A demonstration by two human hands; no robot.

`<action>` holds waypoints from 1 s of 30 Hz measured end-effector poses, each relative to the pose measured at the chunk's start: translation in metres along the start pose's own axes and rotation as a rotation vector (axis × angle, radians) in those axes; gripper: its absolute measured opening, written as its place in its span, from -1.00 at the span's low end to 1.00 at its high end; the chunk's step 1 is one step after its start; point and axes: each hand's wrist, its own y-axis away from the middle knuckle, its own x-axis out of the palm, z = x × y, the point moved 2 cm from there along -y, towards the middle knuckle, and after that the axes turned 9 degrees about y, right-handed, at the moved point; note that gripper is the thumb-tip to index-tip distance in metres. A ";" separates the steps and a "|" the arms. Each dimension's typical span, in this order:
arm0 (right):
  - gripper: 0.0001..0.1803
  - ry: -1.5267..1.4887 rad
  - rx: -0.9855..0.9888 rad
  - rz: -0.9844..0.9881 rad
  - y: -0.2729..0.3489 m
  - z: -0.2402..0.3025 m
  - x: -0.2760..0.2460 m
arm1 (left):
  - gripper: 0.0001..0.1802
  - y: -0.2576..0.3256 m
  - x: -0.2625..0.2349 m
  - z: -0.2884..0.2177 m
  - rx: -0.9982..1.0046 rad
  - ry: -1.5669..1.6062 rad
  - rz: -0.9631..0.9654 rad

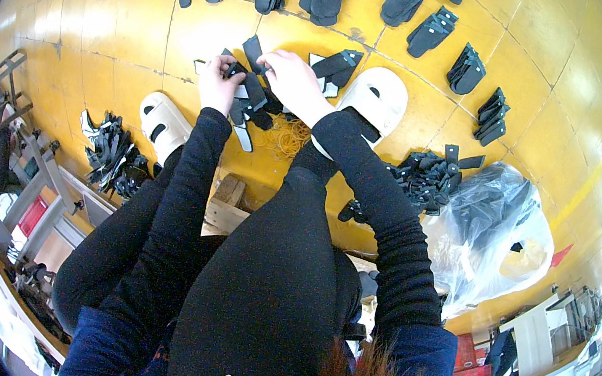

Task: The person sits on the factory floor and sorts small black plastic components by picking them up, inspecting them, and arranging them into neat rows. The person handles the parts one by one, occasionally bundling them together before placing them back in the organized layout.

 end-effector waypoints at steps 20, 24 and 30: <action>-0.79 -0.342 0.261 -0.310 0.008 0.006 -0.032 | -0.78 -0.010 0.016 -0.034 -0.045 0.470 0.530; -0.81 -0.462 0.335 -0.387 0.006 0.001 -0.048 | -0.85 -0.005 0.022 -0.038 0.123 0.239 0.587; -0.83 -0.354 0.260 -0.714 -0.029 -0.035 -0.114 | -0.84 0.006 0.021 -0.034 0.027 0.271 0.573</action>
